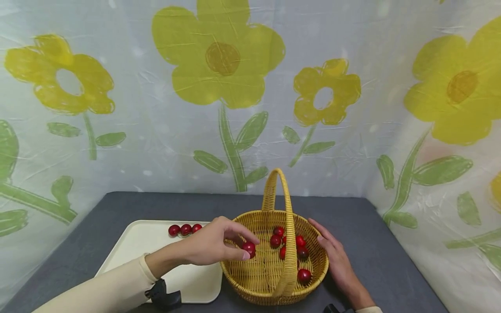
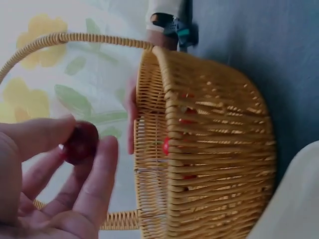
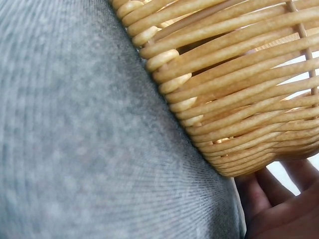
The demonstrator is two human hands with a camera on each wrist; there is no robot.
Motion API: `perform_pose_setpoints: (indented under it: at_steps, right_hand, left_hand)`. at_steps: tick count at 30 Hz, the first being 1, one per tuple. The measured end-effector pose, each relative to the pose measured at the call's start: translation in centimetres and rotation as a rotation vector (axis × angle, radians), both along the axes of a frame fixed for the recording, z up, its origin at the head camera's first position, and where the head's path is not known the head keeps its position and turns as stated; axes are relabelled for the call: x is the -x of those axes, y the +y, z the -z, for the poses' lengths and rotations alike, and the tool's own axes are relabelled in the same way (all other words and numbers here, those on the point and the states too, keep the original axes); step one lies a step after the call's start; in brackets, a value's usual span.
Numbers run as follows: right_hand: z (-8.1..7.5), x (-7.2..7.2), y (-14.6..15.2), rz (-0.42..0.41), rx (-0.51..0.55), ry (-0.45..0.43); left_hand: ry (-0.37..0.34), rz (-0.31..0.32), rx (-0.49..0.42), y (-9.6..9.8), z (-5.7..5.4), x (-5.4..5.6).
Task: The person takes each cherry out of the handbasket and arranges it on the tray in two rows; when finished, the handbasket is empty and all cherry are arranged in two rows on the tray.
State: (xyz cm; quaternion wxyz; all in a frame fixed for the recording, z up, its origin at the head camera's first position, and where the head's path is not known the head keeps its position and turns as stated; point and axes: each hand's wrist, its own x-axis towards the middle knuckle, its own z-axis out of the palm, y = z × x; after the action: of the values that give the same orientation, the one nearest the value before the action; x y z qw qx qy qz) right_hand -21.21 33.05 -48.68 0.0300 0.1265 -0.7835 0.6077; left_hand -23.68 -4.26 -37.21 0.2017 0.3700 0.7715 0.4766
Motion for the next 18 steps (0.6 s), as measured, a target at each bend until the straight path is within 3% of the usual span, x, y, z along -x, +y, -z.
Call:
perform_pose_setpoints:
  at_steps: [6, 12, 18]
  right_hand:
    - [0.0, 0.0, -0.1, 0.009, -0.008, -0.003]
    - [-0.1, -0.1, -0.2, 0.021, -0.013, -0.015]
    - [0.0, -0.1, -0.1, 0.015, 0.003, -0.012]
  left_hand:
    - [-0.151, -0.005, -0.141, -1.7, 0.8, -1.4]
    - [-0.152, -0.029, -0.205, -3.9, 1.0, -2.3]
    - [-0.150, -0.076, -0.198, -7.1, 0.9, -2.9]
